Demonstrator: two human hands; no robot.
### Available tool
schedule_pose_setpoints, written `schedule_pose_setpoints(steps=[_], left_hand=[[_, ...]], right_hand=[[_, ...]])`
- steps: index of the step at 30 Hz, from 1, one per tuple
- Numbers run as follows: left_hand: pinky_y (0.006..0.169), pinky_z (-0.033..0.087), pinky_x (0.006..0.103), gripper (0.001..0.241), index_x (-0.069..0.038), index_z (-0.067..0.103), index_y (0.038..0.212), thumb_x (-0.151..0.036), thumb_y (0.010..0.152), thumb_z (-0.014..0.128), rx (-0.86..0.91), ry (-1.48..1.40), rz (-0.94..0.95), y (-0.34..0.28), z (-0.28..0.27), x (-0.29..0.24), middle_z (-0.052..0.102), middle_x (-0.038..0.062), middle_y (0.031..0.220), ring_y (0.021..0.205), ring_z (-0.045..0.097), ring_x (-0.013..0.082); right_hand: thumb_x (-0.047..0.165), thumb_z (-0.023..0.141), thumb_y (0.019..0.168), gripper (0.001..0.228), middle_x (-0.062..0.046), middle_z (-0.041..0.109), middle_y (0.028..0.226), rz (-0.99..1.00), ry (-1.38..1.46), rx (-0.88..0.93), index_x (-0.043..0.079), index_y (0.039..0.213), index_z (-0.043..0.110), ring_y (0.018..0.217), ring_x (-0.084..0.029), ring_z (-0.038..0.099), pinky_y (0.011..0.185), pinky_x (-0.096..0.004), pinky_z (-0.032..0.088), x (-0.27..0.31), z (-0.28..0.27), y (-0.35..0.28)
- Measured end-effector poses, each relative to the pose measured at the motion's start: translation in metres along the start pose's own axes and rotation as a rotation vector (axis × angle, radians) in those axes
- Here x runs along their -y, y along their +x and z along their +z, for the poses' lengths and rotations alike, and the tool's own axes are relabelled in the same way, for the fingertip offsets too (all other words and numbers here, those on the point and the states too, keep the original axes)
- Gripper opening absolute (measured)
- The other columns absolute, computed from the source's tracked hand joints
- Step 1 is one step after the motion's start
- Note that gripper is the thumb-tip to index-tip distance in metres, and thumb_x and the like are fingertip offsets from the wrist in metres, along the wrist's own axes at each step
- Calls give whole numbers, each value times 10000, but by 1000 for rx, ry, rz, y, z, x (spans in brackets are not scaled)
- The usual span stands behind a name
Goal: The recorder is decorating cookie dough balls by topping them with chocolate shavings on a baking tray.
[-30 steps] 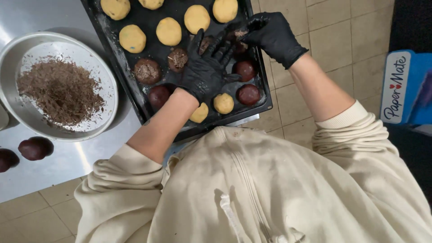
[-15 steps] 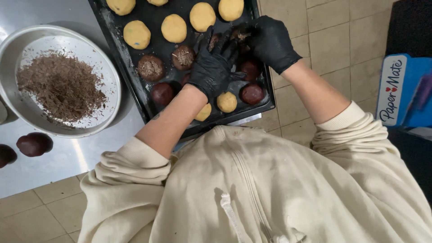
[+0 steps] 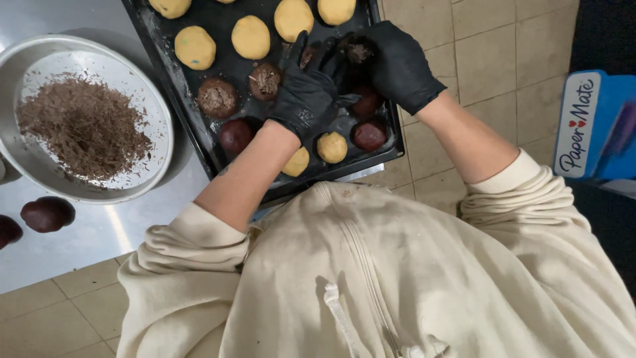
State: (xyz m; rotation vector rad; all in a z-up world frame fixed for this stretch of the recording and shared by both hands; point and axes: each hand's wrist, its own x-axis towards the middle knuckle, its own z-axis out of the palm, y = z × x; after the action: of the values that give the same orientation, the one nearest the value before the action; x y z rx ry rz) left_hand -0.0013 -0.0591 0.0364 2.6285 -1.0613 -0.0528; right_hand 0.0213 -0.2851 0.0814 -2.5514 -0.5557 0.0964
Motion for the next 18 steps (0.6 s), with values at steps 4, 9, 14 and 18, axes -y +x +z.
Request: schedule_pose_setpoints(steps=[4,9,14,18], left_hand=[[1233,48,676,636,-105,504,1558,-444,1022,543,-28,3,9,1,2,-1,469,178,1589,1526,328,365],[1226,80,671,590,-139,459,1584,-251,1006,499,-46,-35,-3,7,8,1,439,137,1625,1516,345,299],[1267,115,637,557,-115,473,1577,-191,1026,491,-43,-55,-30,10,16,0,443,132,1634,1551,335,303],[1230,103,673,579,-89,521,1516,-225,953,535,49,-5,13,6,2,-2,475,141,1568,1530,334,319]], right_hand=[[171,814,942,327,-187,678,1071,-18,-31,-26,81,1242,719,972,-405,668,826,-471,541,-10,2,-5],[192,842,936,349,-180,687,1076,-61,-6,-57,27,1206,693,967,-393,672,841,-458,549,-8,-5,-4],[177,848,918,374,-180,672,1101,-37,59,-52,22,1199,657,992,-404,662,845,-451,548,1,-7,-2],[153,845,939,384,-169,656,1153,-21,72,-74,41,1246,642,1038,-411,656,864,-443,550,-5,-6,-11]])
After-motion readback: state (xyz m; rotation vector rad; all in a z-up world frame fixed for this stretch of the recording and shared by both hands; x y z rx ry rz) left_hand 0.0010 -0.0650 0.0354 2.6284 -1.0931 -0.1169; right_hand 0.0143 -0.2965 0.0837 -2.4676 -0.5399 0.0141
